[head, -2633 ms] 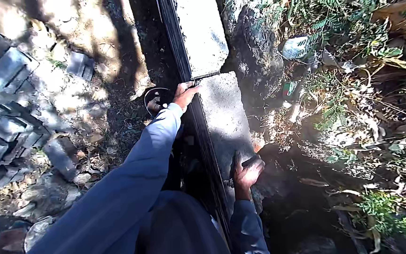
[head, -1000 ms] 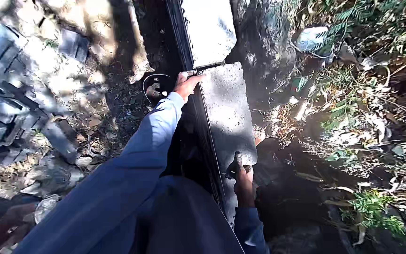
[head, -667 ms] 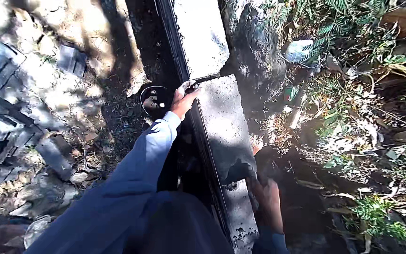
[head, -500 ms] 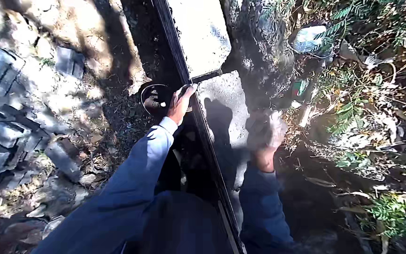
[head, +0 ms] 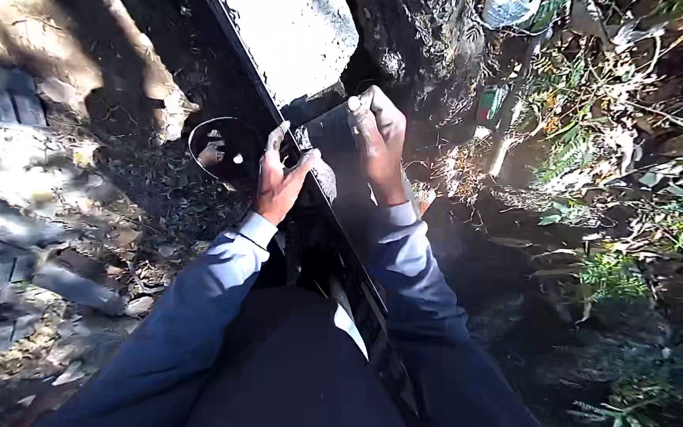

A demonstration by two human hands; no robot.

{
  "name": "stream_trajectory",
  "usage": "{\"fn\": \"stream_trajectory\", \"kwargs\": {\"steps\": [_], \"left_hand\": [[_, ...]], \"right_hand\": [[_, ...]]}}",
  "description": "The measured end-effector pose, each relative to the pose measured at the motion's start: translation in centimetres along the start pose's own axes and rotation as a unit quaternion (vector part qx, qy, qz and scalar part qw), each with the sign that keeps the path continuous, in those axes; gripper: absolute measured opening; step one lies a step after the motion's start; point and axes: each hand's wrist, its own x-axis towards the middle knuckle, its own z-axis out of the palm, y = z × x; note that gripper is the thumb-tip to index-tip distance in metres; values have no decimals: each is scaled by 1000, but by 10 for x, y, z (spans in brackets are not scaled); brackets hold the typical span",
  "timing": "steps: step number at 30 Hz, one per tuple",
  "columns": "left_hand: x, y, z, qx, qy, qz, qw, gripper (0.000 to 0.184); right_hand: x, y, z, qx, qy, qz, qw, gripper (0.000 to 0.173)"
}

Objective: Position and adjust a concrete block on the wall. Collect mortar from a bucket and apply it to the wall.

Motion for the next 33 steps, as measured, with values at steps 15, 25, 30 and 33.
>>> {"fn": "stream_trajectory", "kwargs": {"steps": [15,25,30,33], "left_hand": [[-67,-7,44,103,-33,-179,978,91],[-67,0,44,76,-27,-205,975,80],[-77,-11,40,138,-35,-74,987,88],[-116,-56,0,115,-1,-26,993,79]], "right_hand": [[-243,-13,-158,-475,-80,325,814,96],[-195,-20,-79,44,132,-13,990,30],[-193,-22,-41,-190,34,-33,981,38],[-219,-33,5,-201,-22,-60,978,39]]}}
